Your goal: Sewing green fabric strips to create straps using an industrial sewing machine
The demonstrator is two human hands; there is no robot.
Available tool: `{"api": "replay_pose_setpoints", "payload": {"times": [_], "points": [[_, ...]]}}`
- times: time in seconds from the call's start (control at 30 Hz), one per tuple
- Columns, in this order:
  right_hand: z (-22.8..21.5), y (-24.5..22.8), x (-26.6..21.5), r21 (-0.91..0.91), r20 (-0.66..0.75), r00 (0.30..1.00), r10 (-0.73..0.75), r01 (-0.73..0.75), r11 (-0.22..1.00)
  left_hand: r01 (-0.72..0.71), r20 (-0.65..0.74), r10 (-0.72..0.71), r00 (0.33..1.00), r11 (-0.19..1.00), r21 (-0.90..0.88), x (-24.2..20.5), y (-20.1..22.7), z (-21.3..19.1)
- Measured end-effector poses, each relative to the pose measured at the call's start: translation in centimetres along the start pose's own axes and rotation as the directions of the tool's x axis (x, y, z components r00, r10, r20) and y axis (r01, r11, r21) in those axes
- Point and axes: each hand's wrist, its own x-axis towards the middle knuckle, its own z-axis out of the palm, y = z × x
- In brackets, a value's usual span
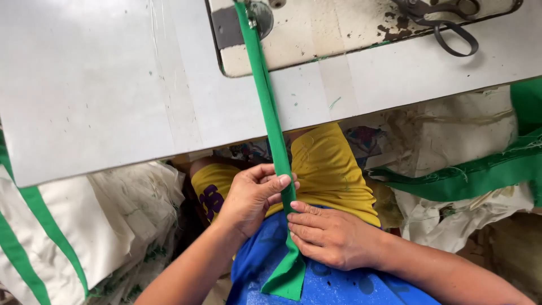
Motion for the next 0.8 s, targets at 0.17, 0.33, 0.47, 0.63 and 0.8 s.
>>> {"api": "replay_pose_setpoints", "payload": {"times": [0.17, 0.33, 0.47, 0.63, 0.8], "points": [[0.0, -0.3, 0.5, 0.045, 0.039, 0.999, 0.009, -0.011, 0.999, -0.036, 0.023, 0.037, 0.999, 0.999, -0.034, -0.5, 0.2, 0.2], [0.1, 0.2, 0.8, 0.139, 0.025, 1.0, -0.005, 0.001, 0.99, -0.134, -0.021, 0.136, 0.991, 0.989, 0.054, -0.9, 0.8, 0.5], [-0.5, 0.3, 1.2, 0.181, 0.041, 0.999, 0.022, -0.029, 0.983, -0.559, 0.24, 0.631, 0.738, 0.373, 0.74, -0.4, 4.4, -0.8], [-0.6, 0.2, 1.5, 0.198, 0.03, 0.999, 0.045, -0.05, 0.979, -0.533, 0.87, 0.467, 0.157, -0.702, 0.473, 4.1, 13.6, -1.5], [-0.5, 0.2, 1.1, 0.189, 0.03, 0.999, 0.042, -0.047, 0.981, -0.394, 0.977, -0.11, 0.183, -0.919, -0.029, 8.4, 18.0, -1.5]]}}
